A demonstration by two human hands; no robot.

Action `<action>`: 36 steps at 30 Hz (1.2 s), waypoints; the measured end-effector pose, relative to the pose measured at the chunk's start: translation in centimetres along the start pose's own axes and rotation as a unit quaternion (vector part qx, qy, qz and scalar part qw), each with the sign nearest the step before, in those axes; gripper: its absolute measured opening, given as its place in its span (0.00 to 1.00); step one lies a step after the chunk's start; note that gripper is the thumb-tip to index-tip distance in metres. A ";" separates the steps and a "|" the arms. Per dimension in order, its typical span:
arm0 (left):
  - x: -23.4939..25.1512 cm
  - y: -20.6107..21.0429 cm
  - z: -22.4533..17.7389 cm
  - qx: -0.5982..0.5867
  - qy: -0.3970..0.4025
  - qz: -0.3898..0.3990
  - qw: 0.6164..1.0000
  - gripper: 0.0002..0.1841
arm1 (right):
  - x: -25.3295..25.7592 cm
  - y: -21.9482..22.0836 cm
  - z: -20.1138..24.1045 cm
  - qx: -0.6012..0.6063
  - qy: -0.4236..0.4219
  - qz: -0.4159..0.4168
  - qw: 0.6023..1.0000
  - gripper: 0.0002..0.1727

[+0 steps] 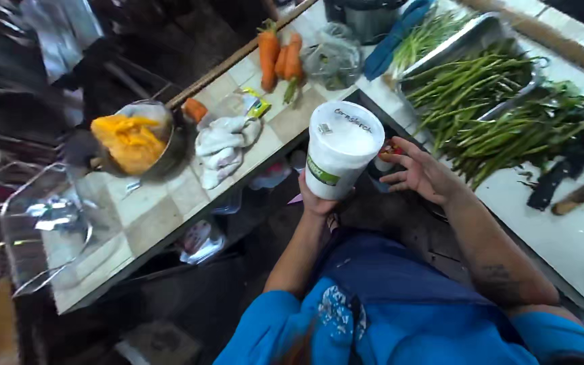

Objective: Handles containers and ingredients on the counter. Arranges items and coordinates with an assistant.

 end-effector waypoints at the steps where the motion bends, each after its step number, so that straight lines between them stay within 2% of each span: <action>1: 0.0 -0.1 -0.9 0.002 0.011 -0.001 1.000 0.45 | 0.6 0.2 0.3 0.004 -0.003 -0.003 1.000 0.43; 4: 0.7 0.8 -5.0 0.032 0.051 0.008 0.998 0.50 | 1.5 0.1 0.2 0.002 -0.012 -0.017 1.000 0.44; 7: 2.0 4.9 -11.2 0.060 0.137 0.050 0.988 0.50 | 1.6 -0.9 -0.8 -0.003 -0.004 -0.050 0.999 0.51; 8: 2.2 6.4 -13.3 0.067 0.171 0.060 0.981 0.50 | 1.6 -1.0 -1.3 -0.001 0.008 -0.063 0.998 0.50; 11: 2.1 11.9 -18.1 0.054 0.218 0.141 0.964 0.54 | 0.9 -1.5 -3.0 0.037 0.030 -0.103 0.994 0.38; 13: 2.6 15.0 -20.7 0.049 0.240 0.193 0.950 0.55 | 0.5 -2.1 -4.1 0.070 0.033 -0.121 0.990 0.36; 17: 3.5 17.7 -24.4 0.091 0.308 0.198 0.926 0.57 | -0.1 -2.8 -5.5 0.106 0.029 -0.144 0.983 0.33; 20: 4.3 18.3 -24.8 0.045 0.309 0.201 0.928 0.55 | -0.8 -3.5 -6.6 0.126 0.035 -0.162 0.978 0.30; 25: 4.8 18.0 -23.1 0.015 0.281 0.208 0.937 0.56 | -1.4 -4.6 -8.4 0.140 0.050 -0.182 0.972 0.28; 30: 4.9 15.9 -22.1 -0.015 0.283 0.150 0.947 0.53 | -1.3 -4.8 -9.4 0.139 0.070 -0.187 0.970 0.27; 36: 4.7 13.5 -21.5 -0.016 0.257 0.143 0.956 0.53 | -0.7 -3.8 -10.1 0.131 0.070 -0.178 0.973 0.27</action>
Point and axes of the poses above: each hand's wrist, its own x-axis towards the middle knuckle, its own y-axis out of the palm, z = x × y, the point moved 9 cm from there along x, towards the middle knuckle, and after that the axes turned 3 degrees about -x, right-handed, at the moved point
